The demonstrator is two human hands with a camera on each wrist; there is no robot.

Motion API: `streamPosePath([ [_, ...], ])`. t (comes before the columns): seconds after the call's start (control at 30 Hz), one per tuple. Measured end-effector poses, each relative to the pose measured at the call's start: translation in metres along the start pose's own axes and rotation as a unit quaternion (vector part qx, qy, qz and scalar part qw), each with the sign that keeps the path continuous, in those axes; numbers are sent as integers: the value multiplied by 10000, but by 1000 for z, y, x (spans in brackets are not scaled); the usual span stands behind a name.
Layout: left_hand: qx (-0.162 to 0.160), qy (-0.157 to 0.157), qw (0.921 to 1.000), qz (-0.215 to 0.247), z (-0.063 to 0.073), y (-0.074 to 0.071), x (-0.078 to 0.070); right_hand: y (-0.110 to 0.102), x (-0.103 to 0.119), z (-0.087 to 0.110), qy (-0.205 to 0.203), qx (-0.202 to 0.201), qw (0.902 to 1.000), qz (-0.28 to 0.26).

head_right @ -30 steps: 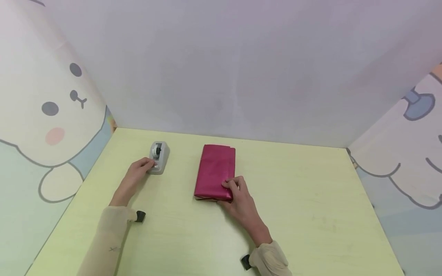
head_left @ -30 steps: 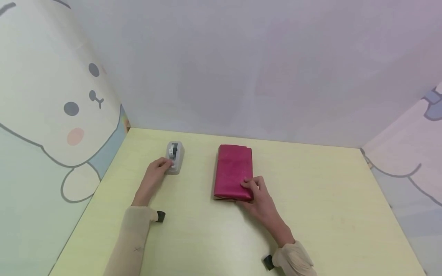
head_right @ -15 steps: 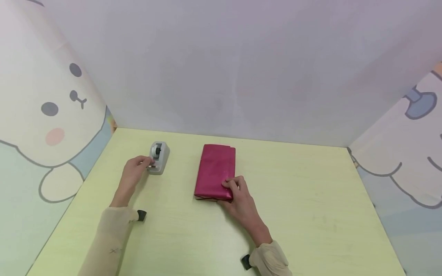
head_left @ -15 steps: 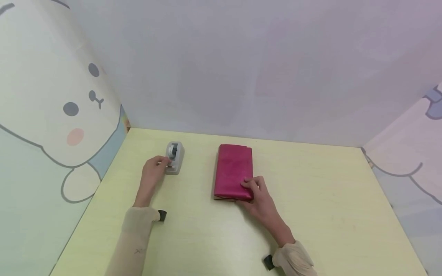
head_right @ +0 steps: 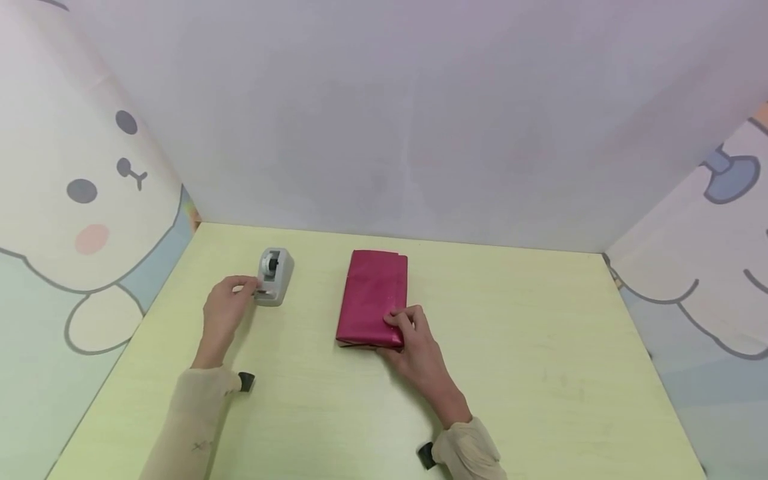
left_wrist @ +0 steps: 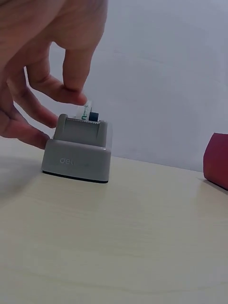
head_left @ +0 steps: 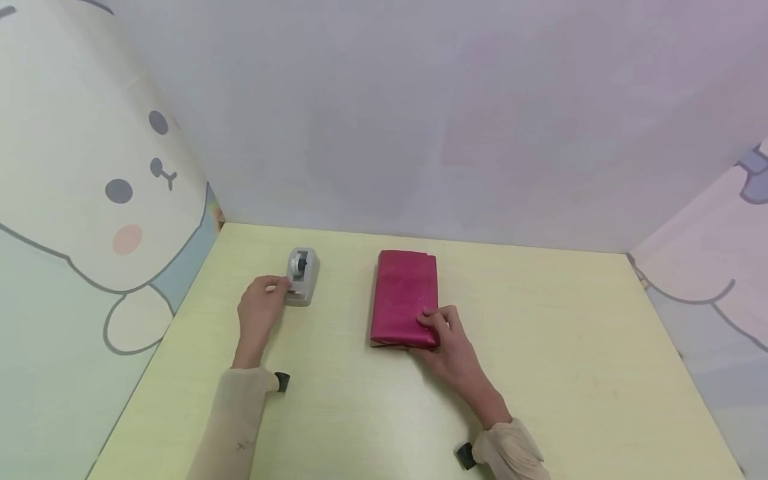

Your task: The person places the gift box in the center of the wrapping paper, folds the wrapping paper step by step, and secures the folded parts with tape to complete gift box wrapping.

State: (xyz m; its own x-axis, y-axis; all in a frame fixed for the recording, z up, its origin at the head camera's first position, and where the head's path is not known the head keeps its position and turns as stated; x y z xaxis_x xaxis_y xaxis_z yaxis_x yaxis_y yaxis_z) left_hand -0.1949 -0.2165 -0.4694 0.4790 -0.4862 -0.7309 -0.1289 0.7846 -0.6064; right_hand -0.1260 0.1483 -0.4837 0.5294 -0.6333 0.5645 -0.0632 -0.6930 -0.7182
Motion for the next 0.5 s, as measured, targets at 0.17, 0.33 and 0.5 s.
streamPosePath([
  [0.17,-252,218,9994,68,4,-2,-1,1,0,0,49,35,10000,-33],
  [0.33,-58,210,9987,471,8,1,4,1,0,0,132,84,9999,-30],
  [0.5,-137,578,9931,1007,15,12,13,1,-1,0,154,101,9998,-55],
])
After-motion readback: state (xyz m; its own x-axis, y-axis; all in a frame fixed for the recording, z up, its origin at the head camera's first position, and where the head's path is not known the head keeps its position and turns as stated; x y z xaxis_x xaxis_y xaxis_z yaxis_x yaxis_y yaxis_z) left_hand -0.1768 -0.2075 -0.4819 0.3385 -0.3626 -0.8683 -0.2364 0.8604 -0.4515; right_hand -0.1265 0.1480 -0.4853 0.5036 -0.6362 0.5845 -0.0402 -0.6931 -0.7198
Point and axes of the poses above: each hand's wrist, its own z-axis away from the middle knuckle, its own y-axis out of the palm, x = y × z, the point moved 5 cm from there along -z, towards the middle knuckle, and after that the axes turned 8 degrees about -y, right-handed, at the moved point
